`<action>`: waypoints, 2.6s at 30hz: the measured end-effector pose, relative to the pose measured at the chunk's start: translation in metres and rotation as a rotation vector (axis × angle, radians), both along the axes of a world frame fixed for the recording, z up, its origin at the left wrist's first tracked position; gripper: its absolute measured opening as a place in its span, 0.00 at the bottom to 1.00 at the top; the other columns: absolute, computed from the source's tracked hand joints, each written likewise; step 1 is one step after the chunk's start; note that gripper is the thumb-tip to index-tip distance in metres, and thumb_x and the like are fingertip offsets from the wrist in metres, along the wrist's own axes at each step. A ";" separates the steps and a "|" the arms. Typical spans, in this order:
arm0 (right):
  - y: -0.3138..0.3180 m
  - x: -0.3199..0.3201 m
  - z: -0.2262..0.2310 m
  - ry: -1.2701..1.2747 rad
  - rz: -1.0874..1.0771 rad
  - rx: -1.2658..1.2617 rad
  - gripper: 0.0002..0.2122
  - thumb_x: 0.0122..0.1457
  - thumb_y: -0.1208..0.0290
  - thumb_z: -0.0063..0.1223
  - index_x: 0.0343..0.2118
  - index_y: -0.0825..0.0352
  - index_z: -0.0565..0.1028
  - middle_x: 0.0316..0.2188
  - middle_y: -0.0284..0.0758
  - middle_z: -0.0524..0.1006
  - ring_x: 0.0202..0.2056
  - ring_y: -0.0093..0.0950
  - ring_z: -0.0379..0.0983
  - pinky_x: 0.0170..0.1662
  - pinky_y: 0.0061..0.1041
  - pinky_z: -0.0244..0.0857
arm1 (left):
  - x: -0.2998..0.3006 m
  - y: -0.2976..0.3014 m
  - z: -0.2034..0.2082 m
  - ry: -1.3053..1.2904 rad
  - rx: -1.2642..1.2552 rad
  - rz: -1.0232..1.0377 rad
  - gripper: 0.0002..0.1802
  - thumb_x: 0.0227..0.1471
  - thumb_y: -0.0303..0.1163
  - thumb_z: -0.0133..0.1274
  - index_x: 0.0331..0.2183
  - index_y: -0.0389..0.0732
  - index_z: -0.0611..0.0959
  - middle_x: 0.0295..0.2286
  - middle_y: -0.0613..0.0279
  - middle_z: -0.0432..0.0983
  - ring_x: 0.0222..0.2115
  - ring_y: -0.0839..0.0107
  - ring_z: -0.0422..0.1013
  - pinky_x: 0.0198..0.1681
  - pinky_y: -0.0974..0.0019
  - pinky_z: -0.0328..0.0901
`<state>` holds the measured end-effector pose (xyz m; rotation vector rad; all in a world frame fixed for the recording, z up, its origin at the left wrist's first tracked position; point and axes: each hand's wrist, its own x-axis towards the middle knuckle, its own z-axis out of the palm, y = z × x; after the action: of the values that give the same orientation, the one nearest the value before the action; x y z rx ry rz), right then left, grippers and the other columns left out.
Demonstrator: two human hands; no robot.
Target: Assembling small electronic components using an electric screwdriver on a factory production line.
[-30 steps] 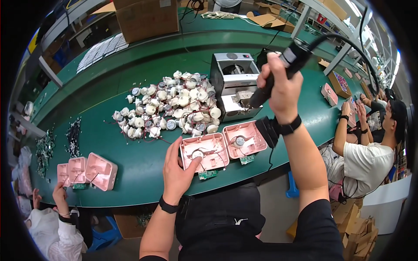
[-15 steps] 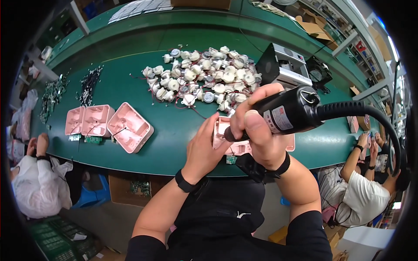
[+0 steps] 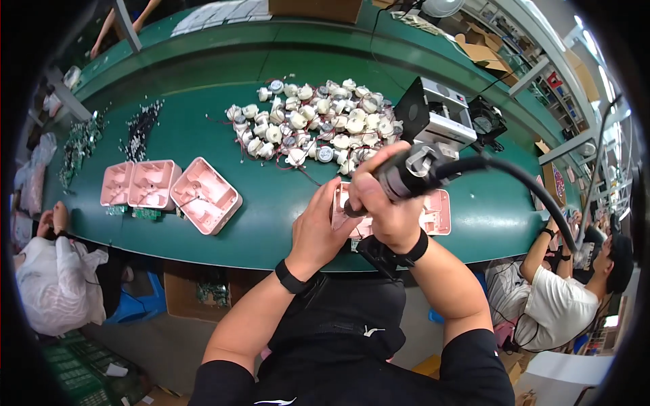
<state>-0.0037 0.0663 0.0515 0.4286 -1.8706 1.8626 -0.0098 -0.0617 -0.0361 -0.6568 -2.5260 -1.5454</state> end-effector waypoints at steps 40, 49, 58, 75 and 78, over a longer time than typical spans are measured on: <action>0.158 0.114 -0.046 -0.410 -0.768 1.296 0.11 0.49 0.75 0.59 0.35 0.68 0.72 0.22 0.43 0.75 0.25 0.43 0.73 0.29 0.39 0.66 | 0.042 -0.046 -0.003 -0.230 0.146 0.168 0.15 0.50 0.36 0.64 0.22 0.38 0.77 0.17 0.72 0.69 0.19 0.82 0.62 0.22 0.72 0.59; 0.333 0.072 -0.060 -0.290 -1.004 1.377 0.06 0.51 0.73 0.53 0.33 0.66 0.74 0.21 0.40 0.76 0.26 0.38 0.76 0.28 0.38 0.68 | 0.045 -0.050 0.006 -0.269 0.248 0.385 0.14 0.47 0.33 0.65 0.21 0.39 0.76 0.17 0.71 0.68 0.17 0.80 0.62 0.21 0.72 0.58; 0.515 0.051 -0.059 -0.172 -1.247 1.369 0.08 0.55 0.71 0.52 0.37 0.65 0.76 0.28 0.42 0.79 0.32 0.41 0.77 0.36 0.41 0.69 | 0.041 -0.040 -0.024 -0.245 0.157 0.234 0.10 0.51 0.28 0.60 0.25 0.38 0.73 0.18 0.70 0.65 0.17 0.80 0.61 0.21 0.73 0.56; 0.051 0.099 -0.032 -0.296 0.176 -0.356 0.24 0.60 0.65 0.58 0.55 0.64 0.61 0.29 0.31 0.74 0.24 0.22 0.69 0.31 0.19 0.65 | 0.094 0.018 0.013 -0.121 0.044 -0.319 0.23 0.44 0.46 0.67 0.34 0.37 0.79 0.24 0.57 0.77 0.23 0.67 0.73 0.28 0.65 0.67; 0.046 0.107 -0.007 -0.373 0.226 -0.697 0.23 0.61 0.63 0.57 0.53 0.66 0.61 0.25 0.30 0.70 0.21 0.22 0.66 0.27 0.19 0.63 | 0.083 -0.002 0.056 -0.246 -0.009 -0.469 0.26 0.43 0.47 0.67 0.37 0.38 0.79 0.28 0.55 0.77 0.26 0.63 0.74 0.32 0.62 0.69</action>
<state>0.1029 0.1120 0.0446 0.0494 -1.2627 2.7285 0.0728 -0.0642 0.0202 -1.1986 -2.6861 -1.8560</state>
